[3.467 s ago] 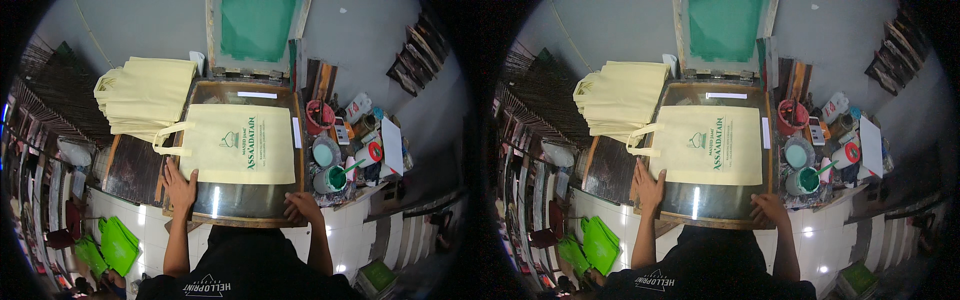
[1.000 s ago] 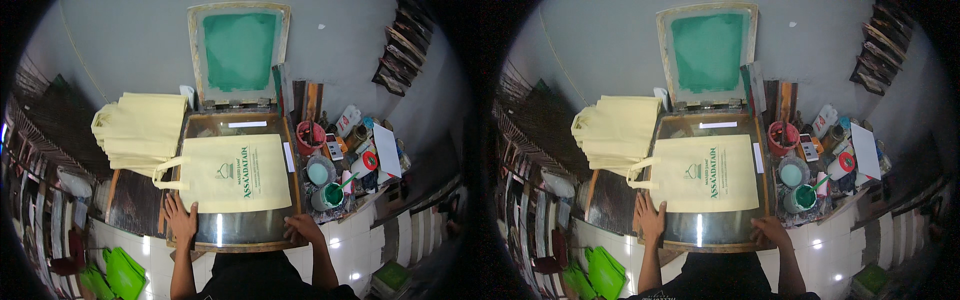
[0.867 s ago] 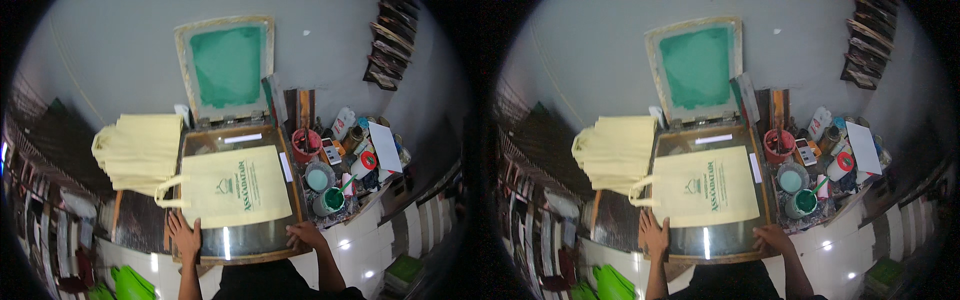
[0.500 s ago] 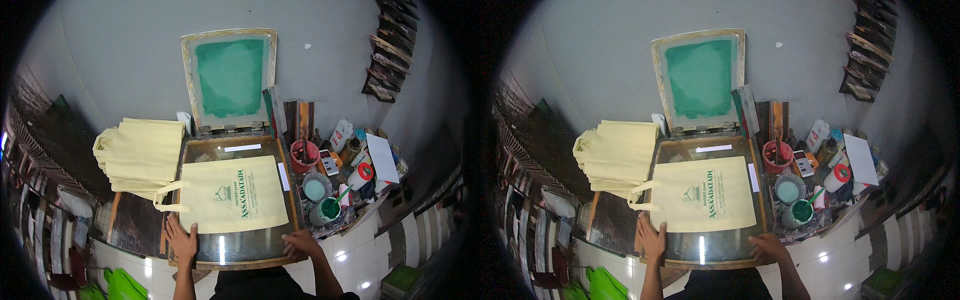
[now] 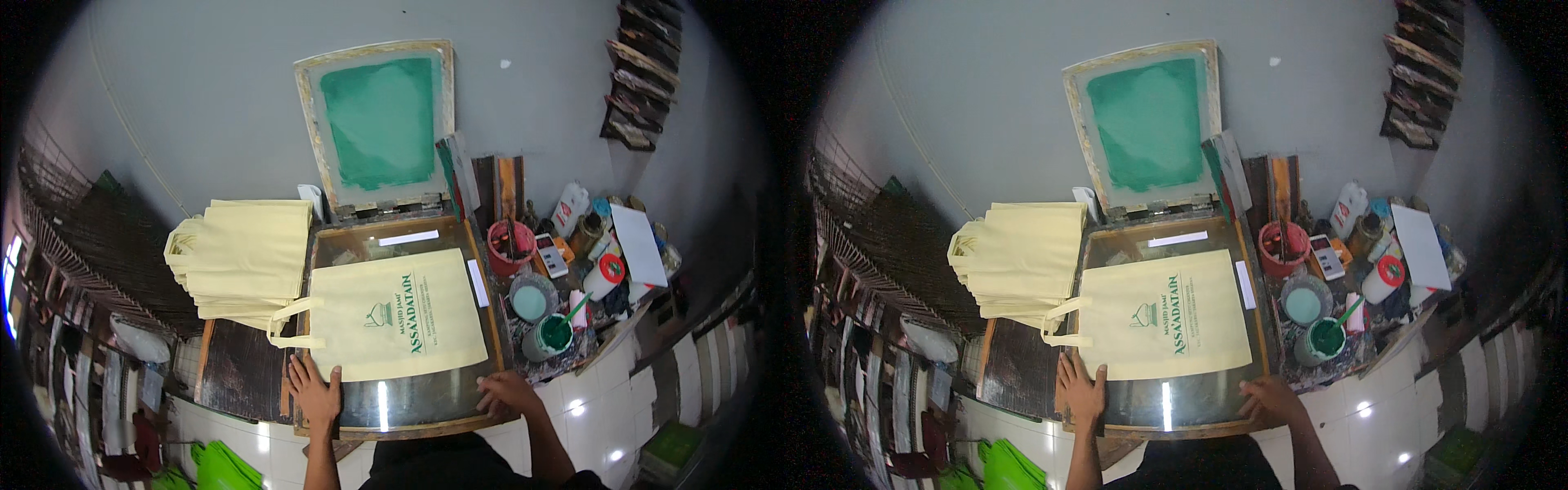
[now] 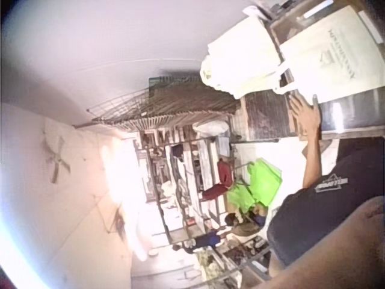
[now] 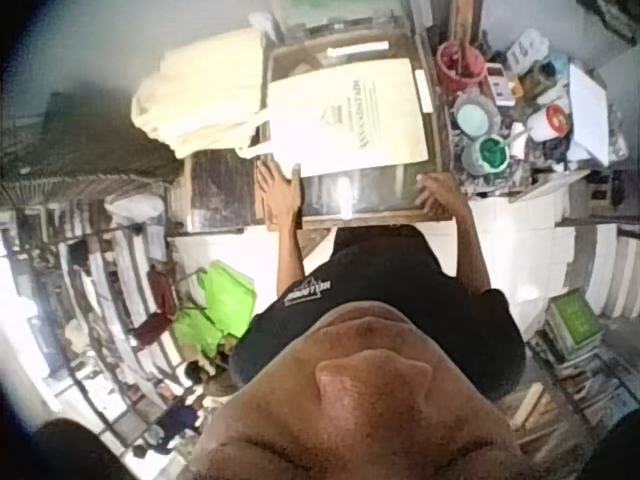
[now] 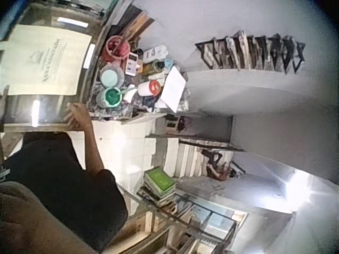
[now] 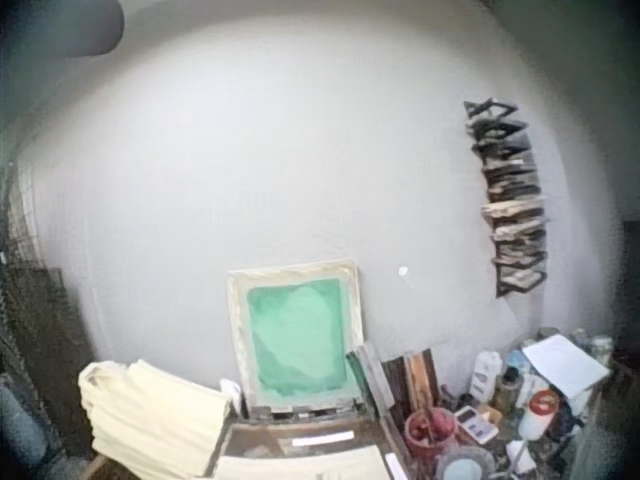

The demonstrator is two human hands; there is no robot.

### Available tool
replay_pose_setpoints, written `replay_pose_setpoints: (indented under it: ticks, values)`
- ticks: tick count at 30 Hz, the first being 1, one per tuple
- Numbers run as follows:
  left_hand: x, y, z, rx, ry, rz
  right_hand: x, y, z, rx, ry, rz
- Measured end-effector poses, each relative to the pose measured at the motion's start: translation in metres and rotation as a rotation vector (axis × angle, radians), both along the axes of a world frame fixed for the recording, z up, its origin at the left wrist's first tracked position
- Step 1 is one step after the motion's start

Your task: The person performs screen printing on a tote bag by aligning the bag on a screen printing board, pressing it flat by hand, and then lifting the screen to show the printed logo before picking the bag up for inspection.

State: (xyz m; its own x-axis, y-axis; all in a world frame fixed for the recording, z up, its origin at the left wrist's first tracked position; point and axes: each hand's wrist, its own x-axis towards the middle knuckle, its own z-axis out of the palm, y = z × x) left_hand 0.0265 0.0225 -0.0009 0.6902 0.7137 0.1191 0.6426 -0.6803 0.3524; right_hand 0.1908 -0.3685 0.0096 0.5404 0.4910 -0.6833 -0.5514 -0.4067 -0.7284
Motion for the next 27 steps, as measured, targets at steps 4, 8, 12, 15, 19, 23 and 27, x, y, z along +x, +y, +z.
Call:
replay_pose_setpoints:
  ticks: [4,8,12,15,19,23,27]
  values:
    - [0.000,-0.005,0.004,-0.004,0.002,0.021,0.004,-0.003,-0.001,-0.031,0.014,-0.012]
    - [0.002,-0.005,0.003,0.013,-0.008,0.011,0.001,0.001,0.007,-0.076,-0.002,-0.029]
    - [0.001,-0.004,0.001,0.031,0.024,0.020,0.003,0.000,0.012,-0.085,0.007,-0.005]
    - [0.007,-0.006,0.009,0.032,0.026,0.017,0.001,-0.001,0.018,-0.056,-0.006,-0.003]
    - [0.002,-0.005,0.003,-0.005,-0.077,0.026,0.001,0.001,0.011,-0.062,0.014,-0.007]
    - [-0.004,-0.001,0.003,-0.007,0.017,0.040,0.002,0.007,0.031,-0.045,-0.014,0.065]
    - [0.002,-0.003,0.001,-0.010,0.027,0.030,0.005,-0.017,-0.004,0.091,-0.020,0.000]
